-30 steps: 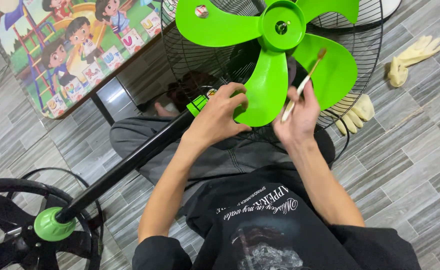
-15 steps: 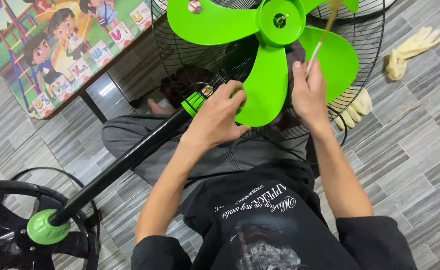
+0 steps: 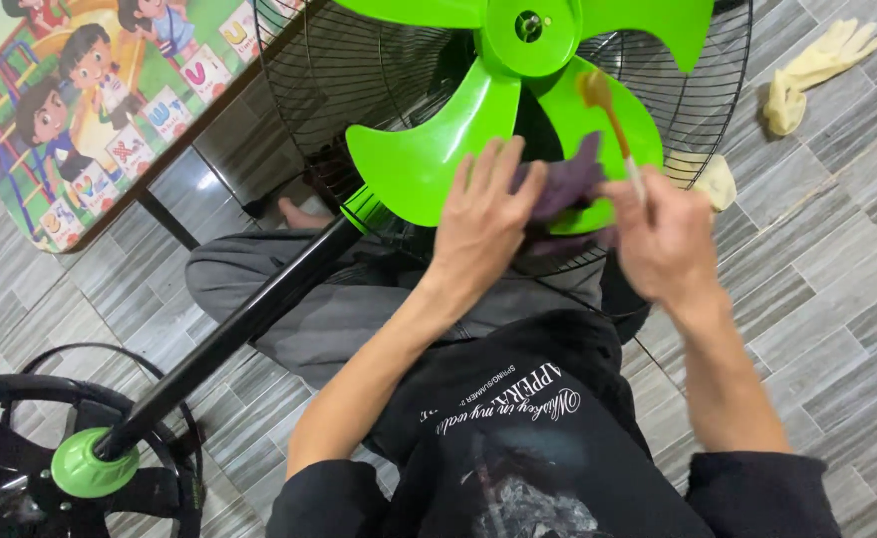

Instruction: Cleaning the blades and motor of an electric fan using a cloth and a brush

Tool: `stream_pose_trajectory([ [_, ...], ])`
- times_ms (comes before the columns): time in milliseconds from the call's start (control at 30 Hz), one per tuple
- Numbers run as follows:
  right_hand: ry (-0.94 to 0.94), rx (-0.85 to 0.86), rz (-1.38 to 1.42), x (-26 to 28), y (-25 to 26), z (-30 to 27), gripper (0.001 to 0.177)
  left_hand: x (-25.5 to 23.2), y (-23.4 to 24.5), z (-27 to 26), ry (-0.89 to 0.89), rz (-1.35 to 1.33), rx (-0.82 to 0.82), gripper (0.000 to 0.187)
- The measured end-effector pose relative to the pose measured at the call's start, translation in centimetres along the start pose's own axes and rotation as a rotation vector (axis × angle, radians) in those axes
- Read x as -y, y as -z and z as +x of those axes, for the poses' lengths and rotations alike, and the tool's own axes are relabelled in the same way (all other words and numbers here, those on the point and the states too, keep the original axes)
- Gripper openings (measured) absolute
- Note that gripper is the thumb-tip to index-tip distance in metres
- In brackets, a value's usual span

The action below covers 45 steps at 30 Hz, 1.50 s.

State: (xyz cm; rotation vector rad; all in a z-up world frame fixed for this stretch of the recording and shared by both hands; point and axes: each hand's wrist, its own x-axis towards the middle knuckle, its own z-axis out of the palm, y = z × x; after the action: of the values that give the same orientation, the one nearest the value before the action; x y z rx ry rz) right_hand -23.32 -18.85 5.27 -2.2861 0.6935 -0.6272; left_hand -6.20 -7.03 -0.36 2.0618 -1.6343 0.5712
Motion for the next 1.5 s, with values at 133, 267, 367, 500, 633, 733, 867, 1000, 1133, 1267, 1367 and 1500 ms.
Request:
stream_pose_trajectory([
  [133, 0.130, 0.062, -0.455, -2.7, 3.0, 2.7, 0.041, 1.4, 2.3, -0.6, 0.130, -0.079, 0.048, 0.021],
  [267, 0.501, 0.130, -1.270, -3.4, 3.4, 7.9, 0.055, 3.0, 3.3, -0.5, 0.128, 0.027, 0.036, 0.016],
  [367, 0.643, 0.076, -1.484, -1.0, 3.1, 11.9, 0.059, 4.3, 3.5, -0.1, 0.144, 0.051, 0.013, 0.014],
  [500, 0.733, 0.023, -1.549, 2.0, 4.3, 14.0, 0.049, 5.5, 3.4, 0.7, 0.179, -0.013, -0.027, 0.006],
  [633, 0.698, 0.119, -1.553, 2.1, 2.6, 15.1, 0.053, 5.9, 2.7, 0.6, 0.194, -0.025, -0.032, 0.005],
  [733, 0.677, 0.178, -1.634, 3.2, 3.9, 15.3, 0.066, 6.0, 2.5, 0.5, 0.217, -0.043, -0.057, 0.004],
  [867, 0.671, 0.193, -1.676, 3.9, 3.4, 15.4, 0.058, 6.3, 2.1, 0.6, 0.197, -0.026, -0.091, 0.003],
  [1000, 0.586, 0.268, -1.788, 4.1, 3.5, 15.1, 0.062, 6.2, 1.5, 0.6, 0.192, 0.019, -0.101, 0.005],
  [1133, 0.569, 0.311, -1.643, 3.4, 2.1, 15.0, 0.079, 6.1, 1.7, 0.4, 0.212, 0.018, -0.093, 0.004],
  [1267, 0.599, 0.153, -1.549, 3.4, 4.3, 14.4, 0.050, 6.0, 1.7, 0.3, 0.198, 0.013, -0.100, 0.007],
  [1367, 0.460, 0.270, -1.562, 3.5, 5.6, 13.8, 0.052, 6.0, 2.7, -0.3, 0.171, -0.017, -0.114, 0.008],
  [1500, 0.185, 0.356, -1.060, 0.7, 4.0, 12.3, 0.063, 5.4, 5.2, -1.5, 0.220, -0.081, -0.270, 0.009],
])
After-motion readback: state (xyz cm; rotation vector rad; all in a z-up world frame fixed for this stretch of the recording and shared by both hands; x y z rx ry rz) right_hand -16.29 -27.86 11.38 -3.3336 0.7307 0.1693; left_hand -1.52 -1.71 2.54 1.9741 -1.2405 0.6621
